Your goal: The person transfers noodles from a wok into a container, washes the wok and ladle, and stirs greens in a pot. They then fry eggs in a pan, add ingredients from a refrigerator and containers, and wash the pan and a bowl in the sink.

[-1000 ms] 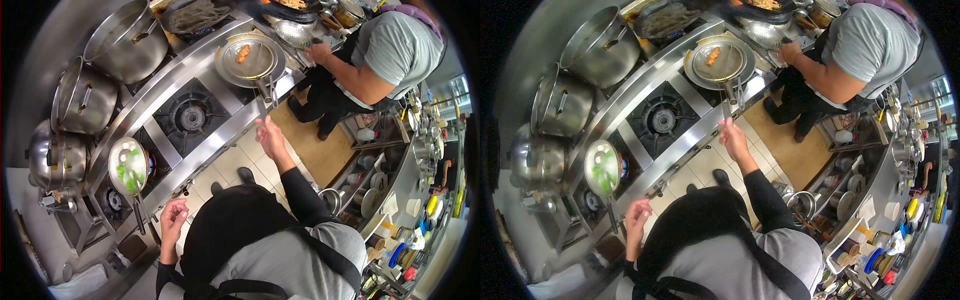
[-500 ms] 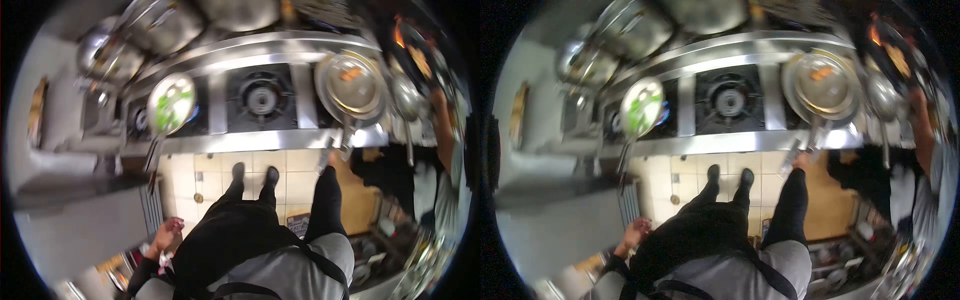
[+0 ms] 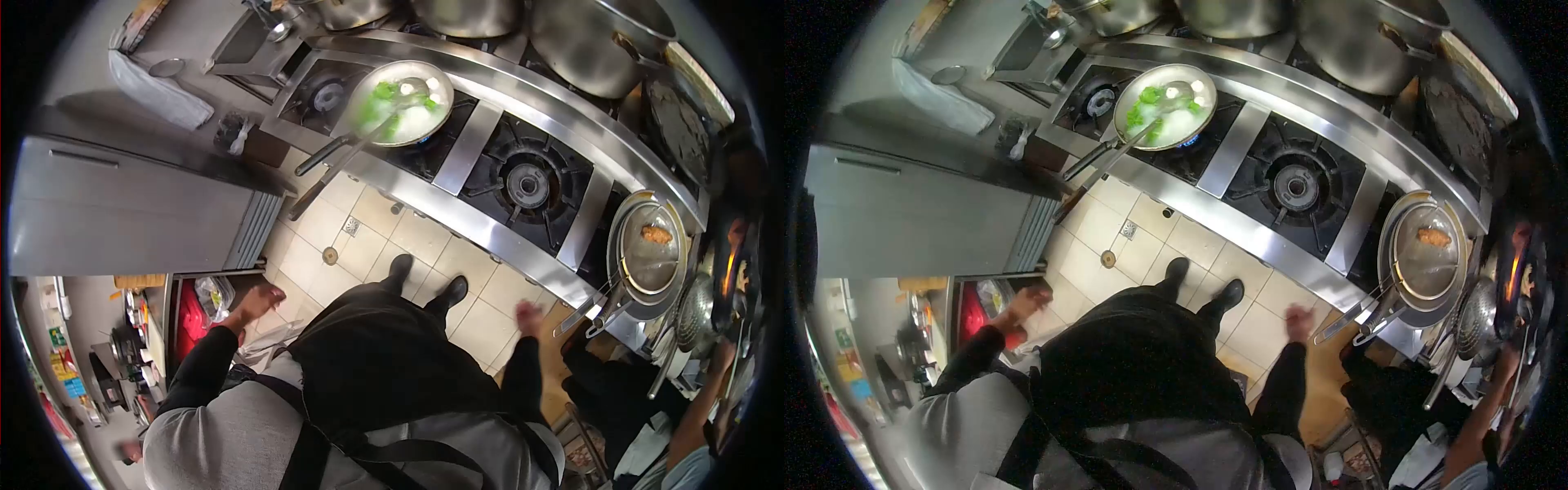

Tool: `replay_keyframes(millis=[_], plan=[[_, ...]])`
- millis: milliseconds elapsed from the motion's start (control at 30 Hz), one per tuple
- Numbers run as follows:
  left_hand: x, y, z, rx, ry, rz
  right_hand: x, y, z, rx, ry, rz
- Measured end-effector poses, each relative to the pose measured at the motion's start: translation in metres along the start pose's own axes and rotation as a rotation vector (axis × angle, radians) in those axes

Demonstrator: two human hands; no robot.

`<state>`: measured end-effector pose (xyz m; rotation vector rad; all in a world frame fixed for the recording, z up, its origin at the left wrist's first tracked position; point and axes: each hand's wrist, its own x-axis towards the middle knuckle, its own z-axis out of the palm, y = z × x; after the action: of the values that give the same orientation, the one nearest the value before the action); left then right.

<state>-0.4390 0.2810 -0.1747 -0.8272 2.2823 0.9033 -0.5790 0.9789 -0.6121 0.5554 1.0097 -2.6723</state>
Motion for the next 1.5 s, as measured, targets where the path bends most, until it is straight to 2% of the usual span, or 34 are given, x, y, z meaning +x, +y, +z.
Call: replay_keyframes(millis=[33, 67, 100, 133, 167, 200, 300, 367, 433, 467, 500, 567, 600, 667, 700, 733, 833, 900, 967, 1033, 1067, 1100, 1167, 1233, 1300, 1367, 1433, 1467, 1500], plan=[[0.014, -0.008, -0.004, -0.177, 0.018, -0.011, -0.005, 0.024, 0.028, -0.097, 0.072, 0.186], [0.049, -0.051, -0.007, 0.116, 0.118, 0.631, -0.009, 0.04, 0.074, -0.053, 0.11, 0.438], [0.035, 0.012, -0.02, -0.084, 0.13, 0.258, -0.025, 0.045, 0.163, -0.313, 0.328, 0.568], [0.042, 0.042, -0.027, -0.494, 0.109, 0.017, -0.037, 0.038, 0.248, -0.36, 0.079, 0.606], [0.055, 0.058, -0.033, -0.766, 0.071, -0.005, -0.035, 0.053, 0.295, -0.444, -0.12, 0.596], [0.059, 0.089, -0.043, -0.899, -0.011, 0.029, -0.032, 0.064, 0.346, -0.438, -0.29, 0.581], [0.091, 0.137, -0.052, -1.037, -0.169, 0.098, -0.029, 0.057, 0.511, -0.477, -0.653, 0.49], [0.103, 0.155, -0.052, -1.033, -0.425, 0.24, -0.018, 0.065, 0.585, -0.473, -0.58, 0.424], [0.105, 0.162, -0.05, -1.013, -0.585, 0.302, -0.006, 0.07, 0.637, -0.216, -0.343, 0.58], [0.112, 0.153, -0.046, -1.029, -0.672, 0.301, 0.001, 0.063, 0.653, -0.049, -0.365, 0.707], [0.108, 0.152, -0.05, -1.011, -0.713, 0.285, -0.009, 0.056, 0.681, 0.05, -0.108, 0.668], [0.118, 0.137, -0.059, -0.924, -0.837, 0.36, 0.006, 0.09, 0.657, -0.052, -0.101, 0.47], [0.126, 0.127, -0.066, -0.92, -0.879, 0.37, -0.005, 0.078, 0.664, -0.122, -0.044, 0.409], [0.144, 0.102, -0.08, -0.712, -0.737, 0.451, -0.027, 0.052, 0.678, -0.379, 0.062, 0.364], [0.155, 0.09, -0.086, -0.723, -0.767, 0.453, -0.031, 0.047, 0.67, -0.556, 0.069, 0.33], [0.167, 0.077, -0.092, -0.699, -0.713, 0.433, -0.036, 0.04, 0.662, -0.733, 0.045, 0.251], [0.188, 0.066, -0.114, -0.668, -0.647, 0.394, -0.054, 0.019, 0.657, -1.456, 0.112, -0.011], [0.203, 0.064, -0.121, -0.559, -0.563, 0.418, -0.067, 0.014, 0.654, -1.729, 0.118, -0.355], [0.213, 0.072, -0.124, -0.601, -0.551, 0.422, -0.073, 0.011, 0.657, -1.769, 0.159, -0.439], [0.228, 0.08, -0.121, -0.56, -0.414, 0.525, -0.072, 0.014, 0.639, -1.923, 0.186, -0.622], [0.243, 0.083, -0.112, -0.585, -0.323, 0.638, -0.074, 0.013, 0.636, -1.927, 0.197, -0.626], [0.244, 0.097, -0.117, -0.583, -0.325, 0.641, -0.075, 0.013, 0.636, -2.023, 0.272, -0.58], [0.244, 0.142, -0.136, -0.335, 0.026, 1.035, -0.073, 0.015, 0.638, -2.099, 0.343, -0.546], [0.257, 0.184, -0.141, -0.335, 0.147, 1.174, -0.074, 0.013, 0.631, -2.144, 0.399, -0.595], [0.272, 0.227, -0.141, -0.244, 0.22, 1.223, -0.078, 0.01, 0.629, -2.144, 0.39, -0.666], [0.306, 0.271, -0.117, -0.266, 0.248, 1.199, -0.08, 0.003, 0.632, -2.076, 0.373, -0.665], [0.322, 0.313, -0.088, -0.506, -0.033, 0.929, -0.081, 0.002, 0.633, -2.044, 0.355, -0.702], [0.329, 0.329, -0.073, -0.503, -0.021, 0.928, -0.083, 0.002, 0.635, -2.018, 0.345, -0.694], [0.335, 0.345, -0.058, -0.624, -0.075, 0.815, -0.085, 0.003, 0.637, -1.992, 0.335, -0.682]])
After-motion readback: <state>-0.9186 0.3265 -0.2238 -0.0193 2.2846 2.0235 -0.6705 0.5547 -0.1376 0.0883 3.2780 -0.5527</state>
